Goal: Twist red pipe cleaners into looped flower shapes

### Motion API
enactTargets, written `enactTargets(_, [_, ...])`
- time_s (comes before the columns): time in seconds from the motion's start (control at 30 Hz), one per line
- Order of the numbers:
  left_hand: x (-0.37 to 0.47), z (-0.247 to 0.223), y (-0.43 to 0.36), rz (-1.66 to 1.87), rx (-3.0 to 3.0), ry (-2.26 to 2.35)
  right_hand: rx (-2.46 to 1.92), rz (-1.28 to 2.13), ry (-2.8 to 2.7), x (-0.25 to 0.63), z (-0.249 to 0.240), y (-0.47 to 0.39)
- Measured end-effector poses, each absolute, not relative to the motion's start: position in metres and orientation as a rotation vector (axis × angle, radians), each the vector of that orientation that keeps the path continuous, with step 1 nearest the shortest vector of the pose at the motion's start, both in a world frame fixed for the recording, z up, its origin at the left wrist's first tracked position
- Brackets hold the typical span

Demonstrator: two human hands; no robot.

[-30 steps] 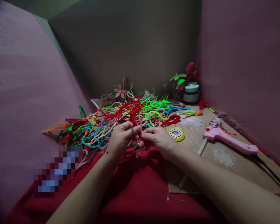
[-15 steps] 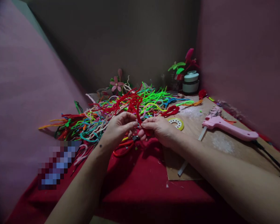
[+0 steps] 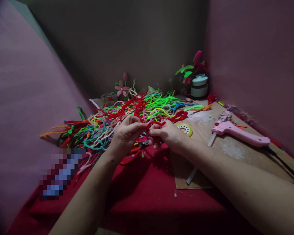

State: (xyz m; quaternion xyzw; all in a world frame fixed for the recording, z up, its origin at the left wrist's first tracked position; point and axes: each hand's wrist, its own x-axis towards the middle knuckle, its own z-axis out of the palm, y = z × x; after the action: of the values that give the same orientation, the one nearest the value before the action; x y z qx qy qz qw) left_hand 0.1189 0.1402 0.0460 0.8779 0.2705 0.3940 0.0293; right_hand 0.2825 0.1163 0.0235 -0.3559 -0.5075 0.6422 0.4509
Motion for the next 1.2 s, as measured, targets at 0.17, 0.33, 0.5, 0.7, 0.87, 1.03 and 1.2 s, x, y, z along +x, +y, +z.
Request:
enactTargets(0.17, [0.112,0.057,0.137,1.026,3.247,0.761,-0.953,1.573,-1.367,0.282,0.032,0.111])
enactTargets(0.33, [0.112,0.060,0.129,0.670,3.153,0.898,-1.095,1.350,-1.598,0.280,0.031,0.111])
enactTargets(0.5, [0.119,0.054,0.131,0.656,2.072,1.144,-1.182,0.393,-1.968,0.278,0.023,0.105])
enactTargets(0.7, [0.123,0.052,0.132,0.589,1.121,0.834,-1.011,-0.197,-2.006,0.278,0.022,0.094])
enactTargets(0.87, [0.120,0.061,0.126,0.980,1.493,0.874,-1.005,0.353,-1.761,0.277,0.030,0.094])
enactTargets(1.03, [0.114,0.066,0.126,1.169,2.201,0.822,-0.949,0.702,-1.650,0.277,0.034,0.095])
enactTargets(1.2, [0.116,0.065,0.124,1.103,2.465,0.804,-0.986,0.613,-1.722,0.275,0.033,0.093])
